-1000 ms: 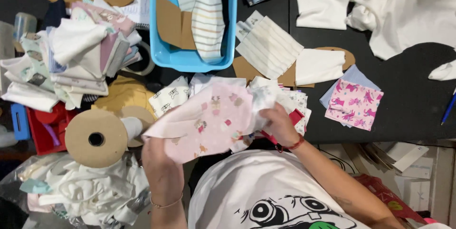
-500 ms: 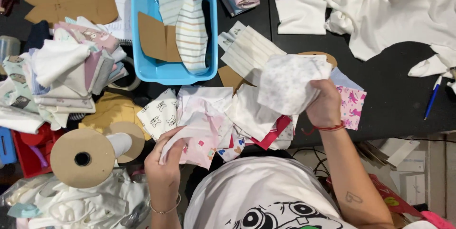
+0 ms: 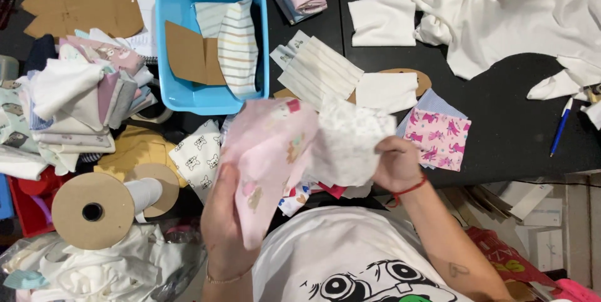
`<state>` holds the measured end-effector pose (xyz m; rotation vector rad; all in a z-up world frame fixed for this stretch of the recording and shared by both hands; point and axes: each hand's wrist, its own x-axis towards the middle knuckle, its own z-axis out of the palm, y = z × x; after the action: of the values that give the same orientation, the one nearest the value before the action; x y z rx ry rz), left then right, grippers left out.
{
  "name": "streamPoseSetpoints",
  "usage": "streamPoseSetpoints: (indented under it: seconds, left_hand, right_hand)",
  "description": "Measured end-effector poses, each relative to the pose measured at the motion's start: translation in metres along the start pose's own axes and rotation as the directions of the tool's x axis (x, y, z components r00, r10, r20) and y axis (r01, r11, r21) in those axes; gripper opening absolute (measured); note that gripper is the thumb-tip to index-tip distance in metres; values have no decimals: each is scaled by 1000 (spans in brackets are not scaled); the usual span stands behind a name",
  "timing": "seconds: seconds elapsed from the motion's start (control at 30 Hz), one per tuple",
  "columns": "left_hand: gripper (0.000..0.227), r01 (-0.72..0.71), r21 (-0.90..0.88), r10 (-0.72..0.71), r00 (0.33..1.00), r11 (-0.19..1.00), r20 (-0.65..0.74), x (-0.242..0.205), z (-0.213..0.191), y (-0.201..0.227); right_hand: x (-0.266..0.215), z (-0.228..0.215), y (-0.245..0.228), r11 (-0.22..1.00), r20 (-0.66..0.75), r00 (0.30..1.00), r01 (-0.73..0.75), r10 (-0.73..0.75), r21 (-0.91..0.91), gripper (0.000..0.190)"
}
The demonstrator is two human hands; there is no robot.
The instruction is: Sorting and organizing fabric scraps and garments on a work table, followed by marking and cutting fabric
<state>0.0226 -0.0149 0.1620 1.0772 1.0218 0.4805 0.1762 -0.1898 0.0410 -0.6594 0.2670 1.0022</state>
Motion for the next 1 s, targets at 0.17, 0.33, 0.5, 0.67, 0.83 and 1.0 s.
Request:
streamPoseSetpoints:
  seconds: [0.17,0.33,0.5,0.67,0.83,1.0]
  left_hand:
    - [50,-475,-66,478,878,877,27,-5,-26,-52]
    - [65,131,-474,36,944,871,327,-6,33,-19]
    - [48,375,-288,-228,871,881,436,-15,85,-109]
    - [51,174,-146,-4,656,974,755,-17,102,-118]
    - [49,319,-166,-100,674,933,732,-14,105,-117]
    - [48,204,-73,-127,813,976,568,12,88,-113]
  right_hand:
    - [16,-29,12,951,-271,923,-300,272,-69,45]
    - [17,-41,12,917,-407,859,-383,310,-110,54]
    - [22,-81,17,942,-172,930,-334,325,-26,30]
    - [21,-74,16,949,-204,929,-317,309,-2,31]
    - [17,-63,14,959,-243,928,-284,281,25,33]
    - [15,-53,12,972,-292,928,-227,233,55,36]
